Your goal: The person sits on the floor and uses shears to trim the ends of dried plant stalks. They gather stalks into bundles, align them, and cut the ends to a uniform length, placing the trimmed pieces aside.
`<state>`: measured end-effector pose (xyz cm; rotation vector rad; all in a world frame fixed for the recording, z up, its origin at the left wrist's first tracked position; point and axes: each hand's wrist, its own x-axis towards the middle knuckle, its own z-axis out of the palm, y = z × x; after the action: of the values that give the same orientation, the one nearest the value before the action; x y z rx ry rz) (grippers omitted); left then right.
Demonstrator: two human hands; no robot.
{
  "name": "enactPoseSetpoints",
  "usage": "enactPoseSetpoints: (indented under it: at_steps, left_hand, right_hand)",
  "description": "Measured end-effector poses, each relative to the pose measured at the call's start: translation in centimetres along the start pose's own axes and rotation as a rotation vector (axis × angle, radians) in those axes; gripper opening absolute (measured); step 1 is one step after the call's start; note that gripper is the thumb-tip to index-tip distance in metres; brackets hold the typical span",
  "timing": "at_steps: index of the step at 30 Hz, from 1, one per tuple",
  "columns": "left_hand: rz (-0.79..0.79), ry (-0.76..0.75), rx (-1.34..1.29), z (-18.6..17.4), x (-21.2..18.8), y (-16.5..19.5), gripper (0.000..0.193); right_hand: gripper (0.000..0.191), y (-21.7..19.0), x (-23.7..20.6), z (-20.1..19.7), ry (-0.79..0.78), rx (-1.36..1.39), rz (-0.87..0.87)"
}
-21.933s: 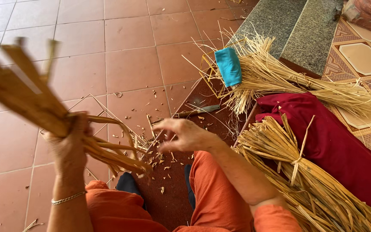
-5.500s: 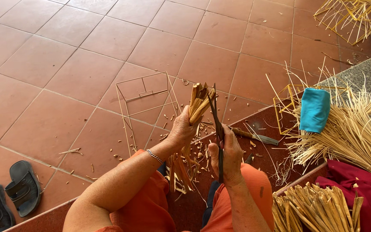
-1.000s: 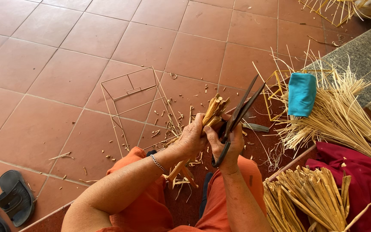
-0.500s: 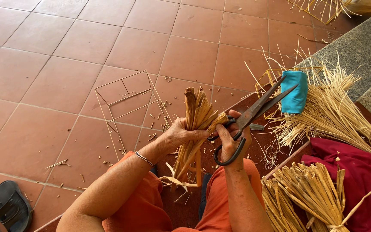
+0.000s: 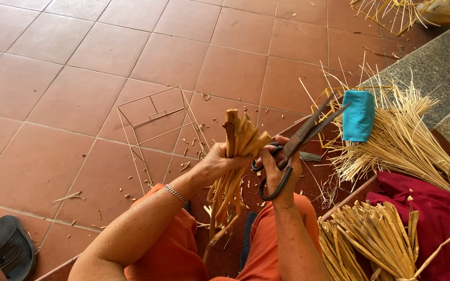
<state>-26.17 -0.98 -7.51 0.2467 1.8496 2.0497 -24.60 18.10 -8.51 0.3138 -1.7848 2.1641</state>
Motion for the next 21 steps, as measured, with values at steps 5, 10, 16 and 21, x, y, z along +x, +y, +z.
enactPoseSetpoints:
  at_steps: [5,10,16,21]
  left_hand:
    - [0.092,0.163,-0.131,-2.3,0.1,0.5,0.019]
    - [0.112,0.242,-0.104,-3.1,-0.4,1.3,0.019]
    - [0.11,0.246,-0.122,-3.5,-0.9,1.5,0.02]
    - [0.135,0.237,-0.092,-4.0,-1.1,1.6,0.021]
  right_hand:
    - [0.058,0.5,-0.4,-0.4,-0.211,-0.094,0.171]
    - [0.077,0.9,-1.3,0.2,-0.394,-0.142,0.21]
    - [0.078,0.5,-1.5,0.7,-0.409,-0.283,0.211]
    - [0.074,0.3,-1.6,0.7,-0.433,-0.391,0.141]
